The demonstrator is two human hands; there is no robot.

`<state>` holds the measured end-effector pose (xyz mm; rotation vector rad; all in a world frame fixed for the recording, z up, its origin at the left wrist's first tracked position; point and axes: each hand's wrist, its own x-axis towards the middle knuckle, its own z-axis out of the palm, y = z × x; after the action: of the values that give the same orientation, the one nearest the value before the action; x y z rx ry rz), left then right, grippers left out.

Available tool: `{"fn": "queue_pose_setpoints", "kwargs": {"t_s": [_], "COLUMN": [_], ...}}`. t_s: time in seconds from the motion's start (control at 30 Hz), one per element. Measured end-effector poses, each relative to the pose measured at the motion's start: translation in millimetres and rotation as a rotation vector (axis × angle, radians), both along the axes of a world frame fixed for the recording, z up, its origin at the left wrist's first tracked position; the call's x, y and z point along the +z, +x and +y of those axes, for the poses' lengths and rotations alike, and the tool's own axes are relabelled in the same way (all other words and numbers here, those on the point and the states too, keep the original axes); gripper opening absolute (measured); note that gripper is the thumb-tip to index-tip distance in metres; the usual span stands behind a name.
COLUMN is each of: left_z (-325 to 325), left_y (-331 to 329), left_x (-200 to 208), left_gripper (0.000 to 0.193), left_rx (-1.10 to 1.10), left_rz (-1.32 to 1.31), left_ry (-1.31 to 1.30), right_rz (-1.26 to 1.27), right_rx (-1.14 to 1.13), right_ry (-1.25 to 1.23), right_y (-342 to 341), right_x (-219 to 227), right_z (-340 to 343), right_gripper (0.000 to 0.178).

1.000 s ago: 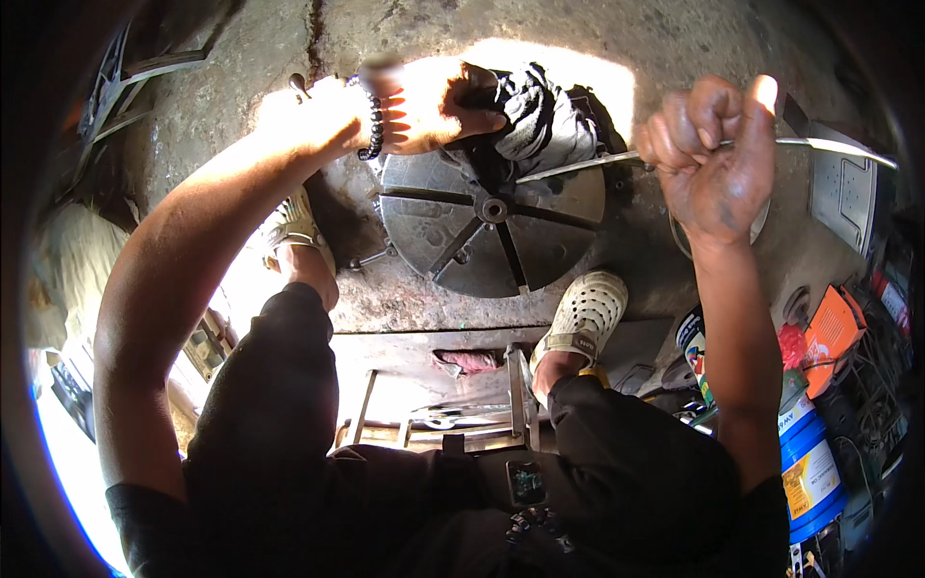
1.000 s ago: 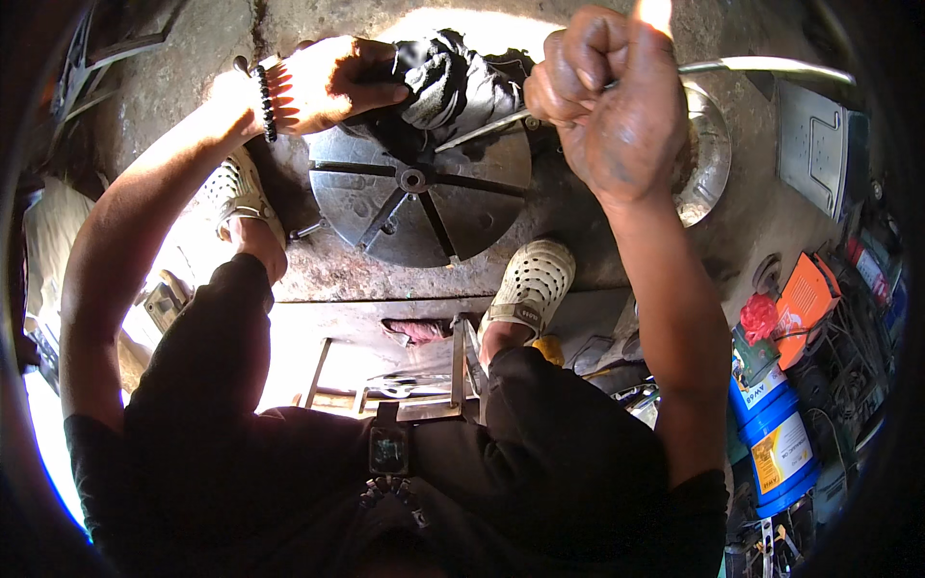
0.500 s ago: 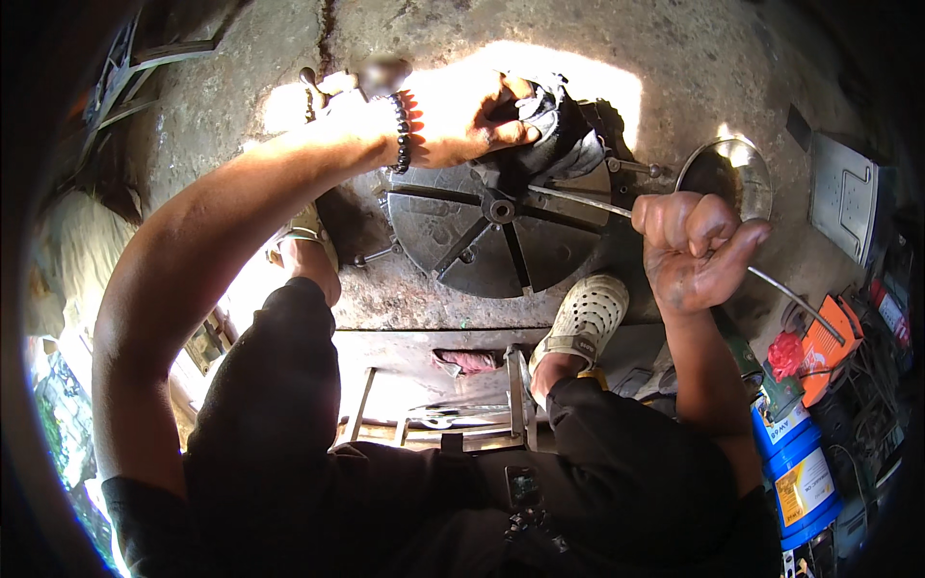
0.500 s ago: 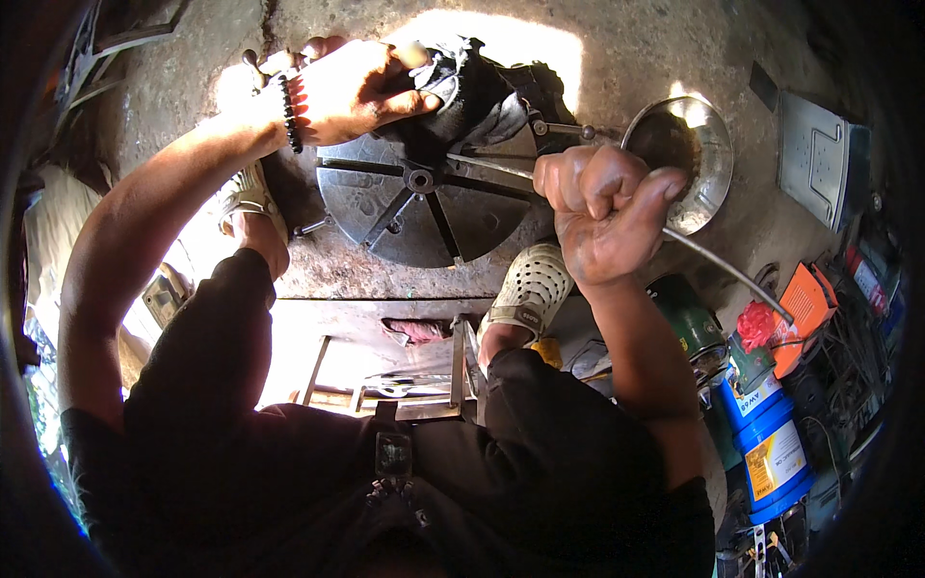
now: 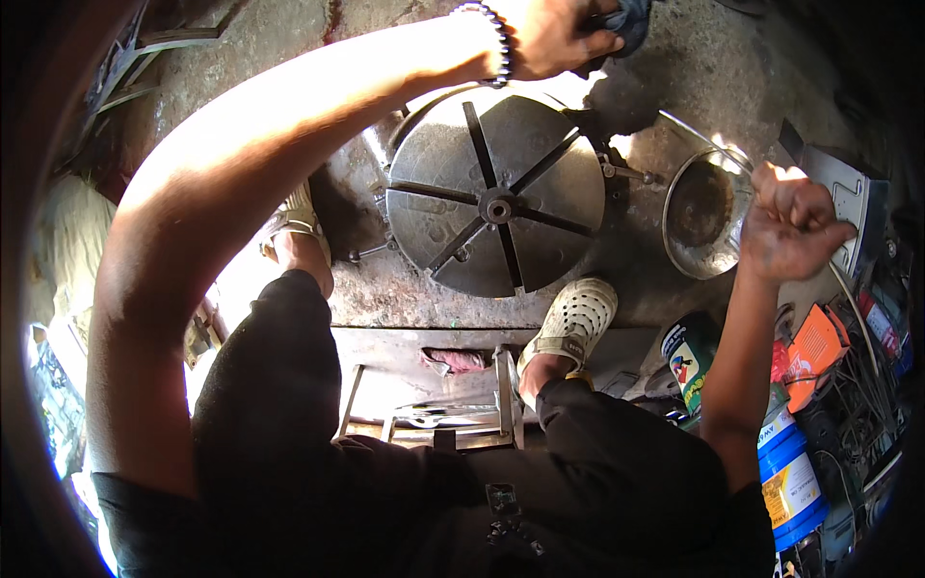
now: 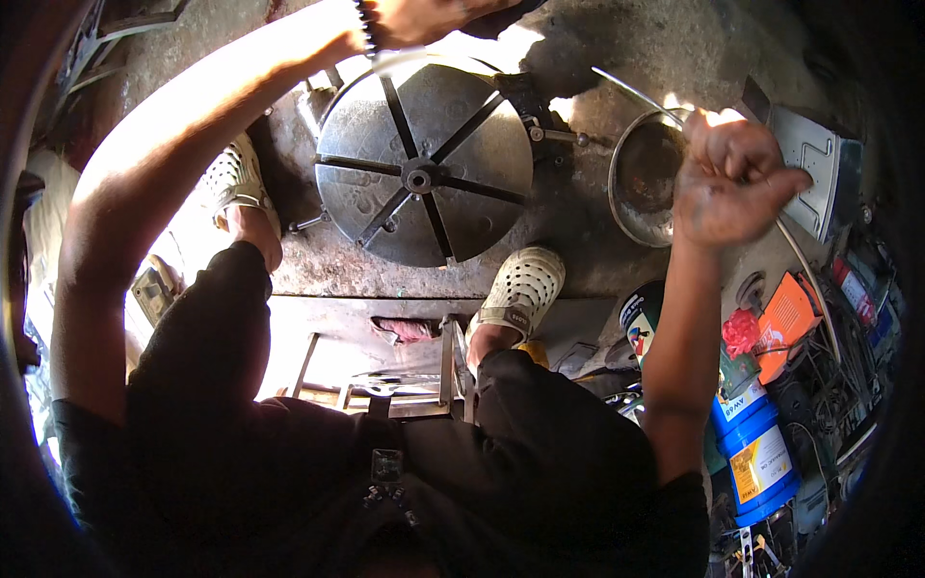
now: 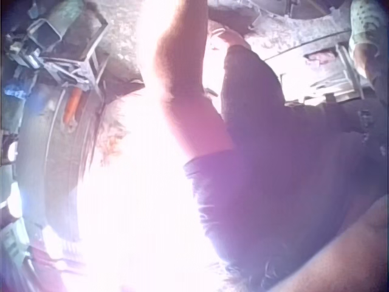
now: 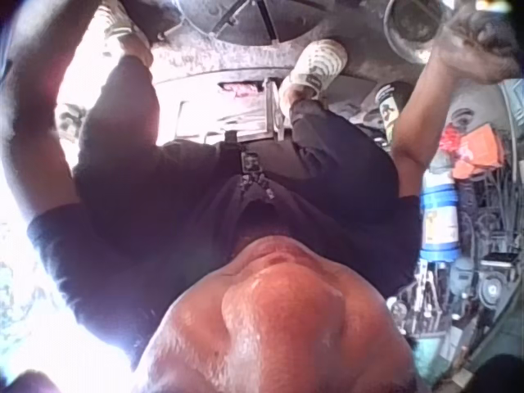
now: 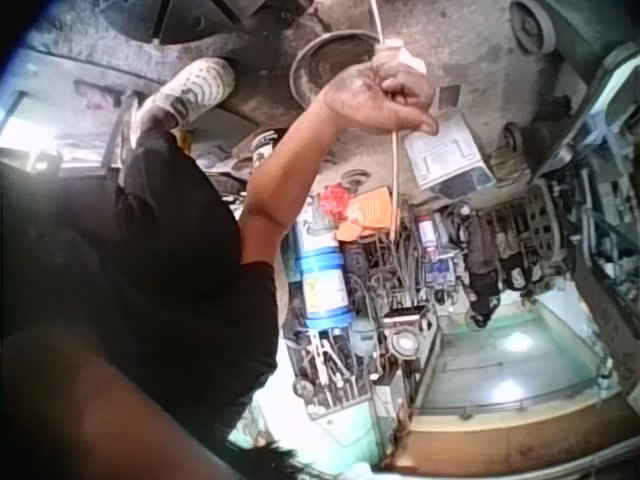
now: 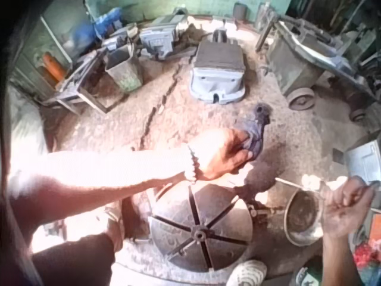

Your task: The person sits on the floor and uses a metal rod to scrape a dark substance from a circular metal object. They then wipe the object with a cloth, repeating the scraping and wiping actions across different sections.

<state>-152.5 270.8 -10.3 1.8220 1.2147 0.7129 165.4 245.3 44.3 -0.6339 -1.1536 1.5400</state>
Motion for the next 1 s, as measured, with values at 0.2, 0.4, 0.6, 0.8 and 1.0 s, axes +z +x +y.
{"fn": "queue_pose_setpoints", "kwargs": {"t_s": [0.2,0.4,0.6,0.8,1.0], "left_z": [-25,-54,-57,-58,-66], "left_y": [-27,-43,-45,-35,-38], "left_x": [39,41,32,36,19], "left_gripper": [0.036,0.052,0.056,0.050,0.050], "left_rx": [-0.363,-0.363,-0.338,-0.390,-0.324], "left_rz": [-0.079,0.609,0.581,0.620,0.484], "left_ry": [-0.528,-0.473,-0.430,-0.414,-0.367], "right_rz": [0.050,0.110,-0.030,-0.043,-0.127], "right_rx": [0.027,0.320,0.314,0.345,0.281], "right_ry": [-0.093,-0.228,-0.254,-0.461,-0.621], "right_y": [-9,-60,-89,-106,-135], "right_x": [36,31,11,-3,-15], "right_z": [-32,-52,-48,-15,11], "right_gripper": [0.060,0.057,0.059,0.058,0.060]}}
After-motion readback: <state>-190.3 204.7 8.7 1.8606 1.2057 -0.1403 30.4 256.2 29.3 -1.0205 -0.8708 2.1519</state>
